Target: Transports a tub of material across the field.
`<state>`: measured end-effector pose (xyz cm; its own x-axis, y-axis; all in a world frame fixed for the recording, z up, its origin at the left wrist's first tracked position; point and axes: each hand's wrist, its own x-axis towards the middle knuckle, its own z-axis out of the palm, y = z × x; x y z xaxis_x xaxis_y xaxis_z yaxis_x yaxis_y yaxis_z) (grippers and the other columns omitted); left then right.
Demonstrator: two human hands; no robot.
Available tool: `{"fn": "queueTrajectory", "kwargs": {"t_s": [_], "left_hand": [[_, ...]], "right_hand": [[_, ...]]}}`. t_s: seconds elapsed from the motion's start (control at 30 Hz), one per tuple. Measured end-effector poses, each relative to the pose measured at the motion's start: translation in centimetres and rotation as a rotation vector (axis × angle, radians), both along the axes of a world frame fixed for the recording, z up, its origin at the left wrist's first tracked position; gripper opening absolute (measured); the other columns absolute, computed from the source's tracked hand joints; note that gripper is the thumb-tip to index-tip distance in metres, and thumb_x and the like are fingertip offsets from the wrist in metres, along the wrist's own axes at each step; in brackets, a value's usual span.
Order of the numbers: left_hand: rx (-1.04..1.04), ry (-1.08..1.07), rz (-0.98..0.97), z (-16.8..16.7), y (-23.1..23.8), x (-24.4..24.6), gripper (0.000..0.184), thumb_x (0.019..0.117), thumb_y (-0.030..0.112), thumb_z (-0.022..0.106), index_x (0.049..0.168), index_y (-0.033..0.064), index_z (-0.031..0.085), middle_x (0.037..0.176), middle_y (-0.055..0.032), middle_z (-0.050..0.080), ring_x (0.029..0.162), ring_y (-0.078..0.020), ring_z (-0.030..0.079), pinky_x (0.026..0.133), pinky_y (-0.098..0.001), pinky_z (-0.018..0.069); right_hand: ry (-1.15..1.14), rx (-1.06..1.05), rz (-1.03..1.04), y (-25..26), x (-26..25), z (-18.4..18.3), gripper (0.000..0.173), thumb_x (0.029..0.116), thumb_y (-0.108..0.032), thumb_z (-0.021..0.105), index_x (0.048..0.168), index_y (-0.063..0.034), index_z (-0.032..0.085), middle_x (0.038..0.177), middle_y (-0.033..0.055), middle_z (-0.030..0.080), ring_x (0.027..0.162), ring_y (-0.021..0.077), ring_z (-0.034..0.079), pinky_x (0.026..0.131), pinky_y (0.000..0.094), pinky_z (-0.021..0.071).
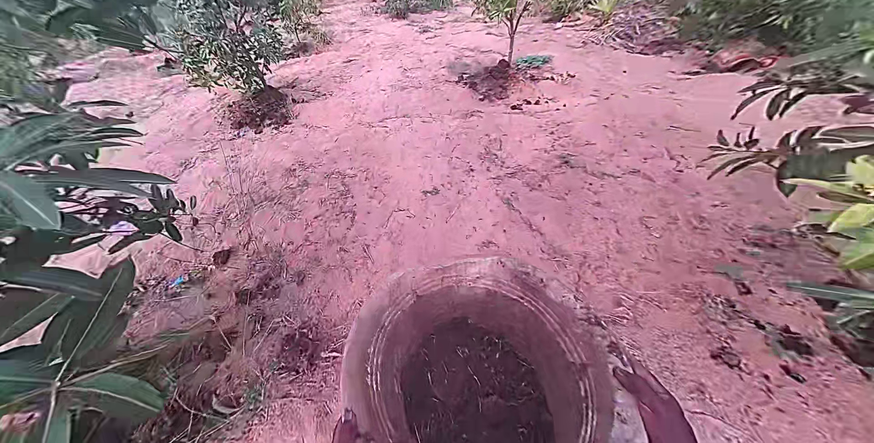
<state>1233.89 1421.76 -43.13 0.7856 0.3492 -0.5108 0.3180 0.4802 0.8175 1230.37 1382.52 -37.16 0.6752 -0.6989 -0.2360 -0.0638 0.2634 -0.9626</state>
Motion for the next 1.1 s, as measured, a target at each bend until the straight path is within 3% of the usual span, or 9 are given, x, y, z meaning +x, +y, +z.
{"fn": "queueTrajectory", "kwargs": {"t_s": [0.13,0.33,0.47,0.6,0.67,0.93,1.1], "left_hand": [[0.019,0.056,0.109,1.9,0.5,10.4,0.027,0.1104,0.015,0.032,0.121,-0.0004,0.050,0.084,0.0007,0.063,0.072,-0.0020,0.065,0.069,-0.0243,0.0590],[0.038,0.138,0.055,-0.2,3.1,27.9,0.030,0.1102,0.017,0.036,0.126,-0.0035,0.049,0.091,-0.0031,0.061,0.078,-0.0033,0.064,0.074,-0.0258,0.0578],[-0.009,0.145,-0.010,1.7,4.8,38.9,0.033,0.1101,0.017,0.036,0.133,-0.0048,0.046,0.099,-0.0045,0.062,0.084,-0.0030,0.064,0.078,-0.0267,0.0577],[0.071,0.182,-0.093,4.6,5.5,49.1,0.026,0.1088,0.016,0.037,0.122,-0.0030,0.049,0.085,-0.0002,0.057,0.071,-0.0028,0.060,0.070,-0.0244,0.0561],[0.107,0.182,-0.133,5.3,5.5,54.0,0.029,0.1090,0.017,0.037,0.124,-0.0048,0.049,0.087,-0.0021,0.056,0.073,-0.0041,0.059,0.072,-0.0253,0.0548],[0.106,0.108,-0.008,5.3,1.3,74.2,0.020,0.1075,0.012,0.038,0.109,0.0013,0.054,0.077,0.0014,0.061,0.067,-0.0029,0.063,0.066,-0.0240,0.0579],[0.124,0.058,-0.005,5.5,-0.6,85.7,0.023,0.1082,0.019,0.039,0.113,0.0027,0.055,0.086,0.0001,0.065,0.077,-0.0048,0.067,0.074,-0.0275,0.0596]], "right_hand": [[0.059,-0.003,0.001,0.7,12.9,0.6,0.044,0.0988,0.002,0.041,0.142,0.0007,0.048,0.115,-0.0032,0.067,0.092,-0.0055,0.065,0.081,0.0155,0.0557],[0.097,0.005,-0.044,3.3,27.9,-1.6,0.045,0.0975,0.003,0.040,0.141,0.0016,0.049,0.116,-0.0027,0.068,0.093,-0.0050,0.065,0.082,0.0161,0.0560],[0.128,0.023,-0.058,4.8,36.8,0.8,0.046,0.0970,0.002,0.039,0.142,0.0030,0.045,0.117,-0.0018,0.065,0.094,-0.0059,0.064,0.084,0.0154,0.0547],[0.155,0.040,-0.149,6.1,44.6,3.1,0.042,0.0983,0.002,0.041,0.140,0.0028,0.047,0.107,-0.0024,0.065,0.087,-0.0045,0.064,0.080,0.0165,0.0552],[0.153,0.068,-0.188,6.2,48.9,3.9,0.041,0.0981,0.003,0.042,0.139,0.0017,0.047,0.101,-0.0043,0.067,0.082,-0.0046,0.065,0.076,0.0163,0.0564],[0.105,0.126,-0.148,1.9,69.8,1.1,0.045,0.0982,0.001,0.041,0.143,0.0017,0.046,0.110,-0.0008,0.066,0.088,-0.0035,0.065,0.079,0.0170,0.0556],[0.090,0.118,-0.089,-0.7,85.0,2.4,0.048,0.0962,0.004,0.043,0.145,0.0023,0.046,0.119,0.0033,0.065,0.094,-0.0028,0.065,0.082,0.0171,0.0551]]}}
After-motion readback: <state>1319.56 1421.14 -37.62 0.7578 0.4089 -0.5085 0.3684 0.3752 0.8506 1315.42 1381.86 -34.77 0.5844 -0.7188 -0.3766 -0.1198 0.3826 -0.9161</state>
